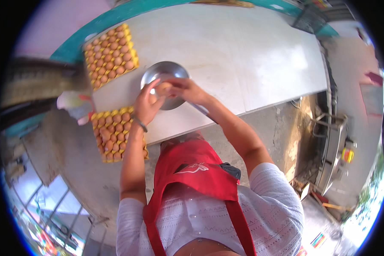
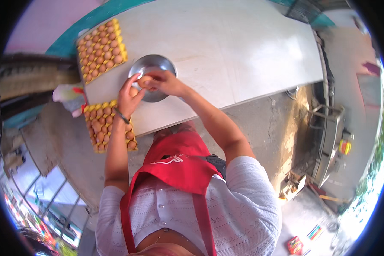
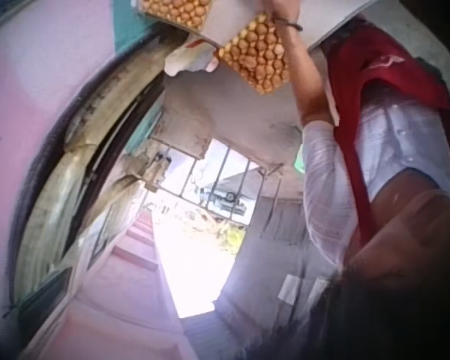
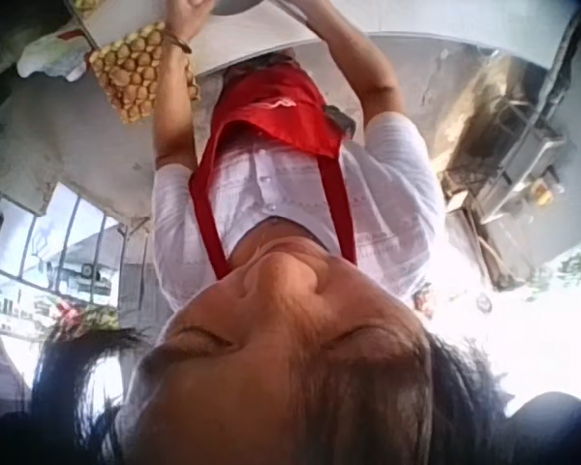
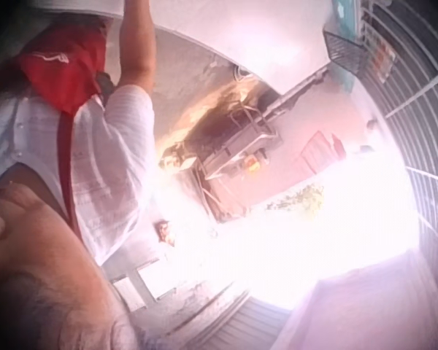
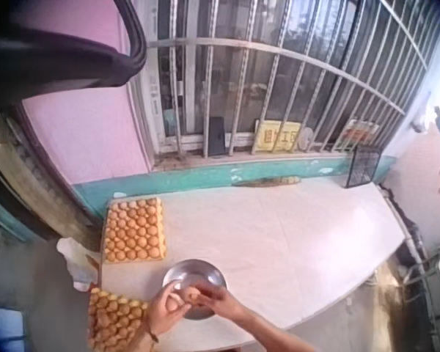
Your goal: The person cracks eggs from yellow trays into a metal pan, separating the yolks from the whites. A second person assists by cracking eggs into the same pan. The shells are discarded into a separate metal bowl. The task continues until the pan is filled with egg yolks.
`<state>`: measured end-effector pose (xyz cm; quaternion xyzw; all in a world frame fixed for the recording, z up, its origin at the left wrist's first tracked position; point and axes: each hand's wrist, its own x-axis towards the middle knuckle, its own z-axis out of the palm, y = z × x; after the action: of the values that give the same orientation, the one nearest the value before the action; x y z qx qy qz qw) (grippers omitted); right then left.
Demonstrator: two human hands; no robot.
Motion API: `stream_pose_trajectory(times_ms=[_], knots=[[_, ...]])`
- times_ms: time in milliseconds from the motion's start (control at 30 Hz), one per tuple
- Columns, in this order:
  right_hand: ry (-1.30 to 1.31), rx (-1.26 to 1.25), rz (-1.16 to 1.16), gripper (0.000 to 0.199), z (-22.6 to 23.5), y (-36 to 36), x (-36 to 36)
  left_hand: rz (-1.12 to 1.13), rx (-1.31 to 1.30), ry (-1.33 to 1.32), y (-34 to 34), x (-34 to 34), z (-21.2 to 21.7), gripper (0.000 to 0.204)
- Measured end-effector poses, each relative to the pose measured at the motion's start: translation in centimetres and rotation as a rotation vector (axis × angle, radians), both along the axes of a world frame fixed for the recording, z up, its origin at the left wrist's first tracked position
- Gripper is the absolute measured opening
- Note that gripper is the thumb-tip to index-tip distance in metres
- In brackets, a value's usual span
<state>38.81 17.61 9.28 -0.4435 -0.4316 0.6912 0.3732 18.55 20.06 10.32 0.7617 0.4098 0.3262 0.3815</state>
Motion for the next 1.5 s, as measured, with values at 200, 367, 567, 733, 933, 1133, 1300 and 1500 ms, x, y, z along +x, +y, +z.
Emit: stream_pose_trajectory(times_ms=[200, 367, 567, 733, 933, 1133, 1300, 1500], knots=[[-0.358, 0.249, -0.022, 0.046, -0.3, -0.2, 0.8, -0.114, -0.032, 0.125, 0.6, 1.2, 0.1, 0.044], [-0.524, 0.287, -0.042, 0.051, -1.6, -0.9, 0.4, -0.149, 0.031, 0.186, 0.1, 2.0, -0.8, 0.048], [-0.604, 0.523, -0.079, 0.042, -1.5, -0.9, 0.3, -0.139, 0.093, 0.282, 0.9, 1.1, -0.9, 0.050], [-0.958, 0.702, -0.023, 0.026, 0.4, -0.2, 0.7, -0.153, 0.346, 0.523, 2.0, 0.1, 1.9, 0.044], [-0.989, 0.833, -0.046, 0.028, 3.3, 0.8, 1.0, -0.143, 0.494, 0.678, 2.3, -0.8, 5.6, 0.047], [-0.873, 0.760, -0.097, 0.037, 10.9, 0.2, 0.7, -0.064, 0.614, 0.506, 1.2, -1.7, 9.6, 0.048], [-0.784, 0.560, -0.187, 0.039, 7.0, -0.4, -0.3, 0.095, 0.444, 0.250, 0.8, -1.7, 4.1, 0.049], [-0.926, 0.161, -0.341, 0.047, -8.1, -2.6, -3.3, 0.258, -0.609, -0.079, 1.8, -3.8, -11.3, 0.042]])
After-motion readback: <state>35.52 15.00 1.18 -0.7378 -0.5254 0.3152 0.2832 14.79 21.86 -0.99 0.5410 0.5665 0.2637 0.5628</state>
